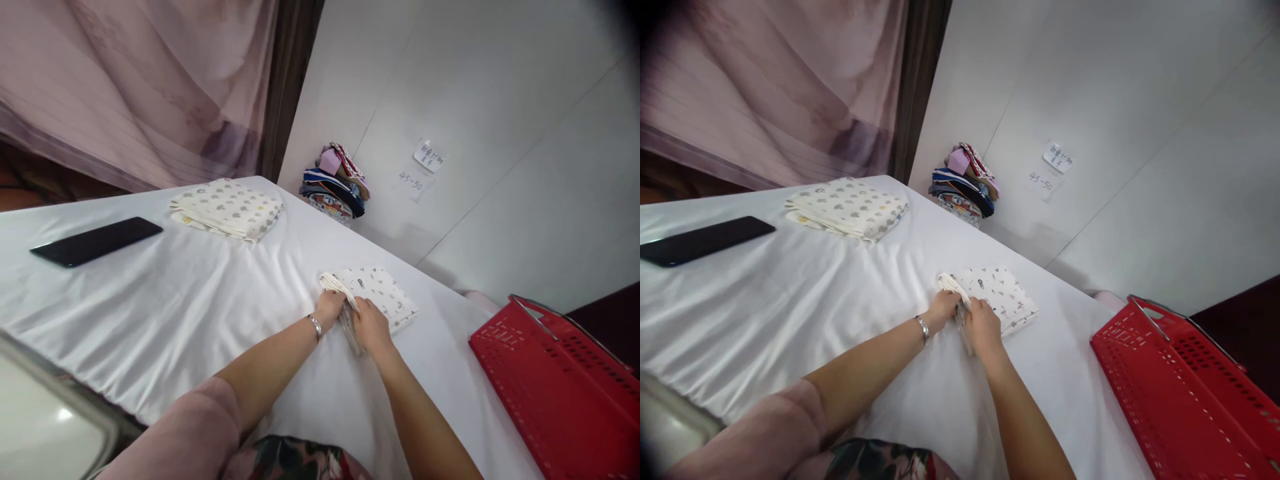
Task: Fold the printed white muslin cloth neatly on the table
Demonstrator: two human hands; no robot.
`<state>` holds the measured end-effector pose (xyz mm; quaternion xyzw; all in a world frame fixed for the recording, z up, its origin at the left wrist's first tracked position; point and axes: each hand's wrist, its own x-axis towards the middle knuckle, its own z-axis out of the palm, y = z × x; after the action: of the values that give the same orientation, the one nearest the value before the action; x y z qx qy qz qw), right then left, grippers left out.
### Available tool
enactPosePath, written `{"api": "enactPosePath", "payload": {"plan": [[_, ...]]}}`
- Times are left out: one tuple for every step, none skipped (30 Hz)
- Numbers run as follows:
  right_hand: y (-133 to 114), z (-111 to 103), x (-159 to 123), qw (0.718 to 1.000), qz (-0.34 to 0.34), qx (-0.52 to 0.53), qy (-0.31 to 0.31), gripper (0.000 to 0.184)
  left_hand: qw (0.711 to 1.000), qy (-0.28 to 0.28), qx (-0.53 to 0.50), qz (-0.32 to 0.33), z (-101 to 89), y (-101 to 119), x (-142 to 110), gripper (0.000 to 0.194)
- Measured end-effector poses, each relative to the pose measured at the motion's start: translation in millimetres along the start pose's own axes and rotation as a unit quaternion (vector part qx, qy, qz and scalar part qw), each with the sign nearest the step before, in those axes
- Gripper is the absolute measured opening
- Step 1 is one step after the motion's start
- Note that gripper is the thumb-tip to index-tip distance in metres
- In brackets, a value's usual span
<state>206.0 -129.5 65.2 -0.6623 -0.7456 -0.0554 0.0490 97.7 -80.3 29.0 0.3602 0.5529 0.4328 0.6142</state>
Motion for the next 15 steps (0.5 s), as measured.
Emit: {"api": "enactPosePath", "payload": {"plan": [[0, -1, 3, 1.0, 0.014, -0.006, -0.004, 0.019, 1.0, 0.001, -0.007, -0.001, -1.4, 0, 0, 0.013], [0, -1, 6, 1.0, 0.025, -0.01, -0.006, 0.019, 1.0, 0.003, -0.016, -0.002, -3.1, -1, -1, 0.014], [0, 0, 7, 0.999, 0.027, -0.013, -0.012, 0.018, 1.0, 0.003, -0.023, -0.003, -4.7, -1, -2, 0.015], [1, 1, 7, 1.0, 0.018, -0.013, -0.021, 0.017, 1.0, 0.0, -0.027, -0.003, -6.3, -1, -3, 0.016], [1, 2, 6, 0.999, 0.003, -0.012, -0.032, 0.015, 1.0, -0.004, -0.03, -0.005, -7.8, -2, -4, 0.016], [1, 3, 5, 0.999, -0.013, -0.011, -0.043, 0.014, 0.999, -0.008, -0.031, -0.007, -9.2, -2, -4, 0.016], [0, 4, 4, 0.998, -0.026, -0.011, -0.051, 0.013, 0.999, -0.014, -0.031, -0.009, -10.5, -1, -5, 0.016], [0, 4, 3, 0.998, -0.029, -0.014, -0.054, 0.012, 0.999, -0.019, -0.031, -0.01, -11.8, -1, -5, 0.016], [-1, 4, 3, 0.998, -0.026, -0.018, -0.053, 0.013, 0.999, -0.023, -0.031, -0.008, -13.0, -1, -4, 0.016], [-2, 3, 4, 0.998, -0.021, -0.023, -0.052, 0.014, 0.999, -0.024, -0.031, -0.004, -14.3, -1, -3, 0.016], [-4, 1, 5, 0.998, -0.016, -0.027, -0.051, 0.015, 0.999, -0.023, -0.031, 0.001, -15.6, -1, -1, 0.016], [-7, 0, 8, 0.998, -0.013, -0.03, -0.052, 0.017, 0.999, -0.019, -0.03, 0.007, -17.0, 0, 1, 0.016], [-10, -1, 11, 0.998, -0.012, -0.031, -0.053, 0.019, 0.999, -0.014, -0.03, 0.012, -18.2, 0, 3, 0.015], [-13, -2, 15, 0.998, -0.012, -0.031, -0.054, 0.021, 0.999, -0.009, -0.031, 0.016, -19.2, 0, 6, 0.014], [-17, -3, 19, 0.998, -0.015, -0.031, -0.054, 0.023, 0.999, -0.006, -0.031, 0.017, -19.9, 0, 9, 0.013]]}}
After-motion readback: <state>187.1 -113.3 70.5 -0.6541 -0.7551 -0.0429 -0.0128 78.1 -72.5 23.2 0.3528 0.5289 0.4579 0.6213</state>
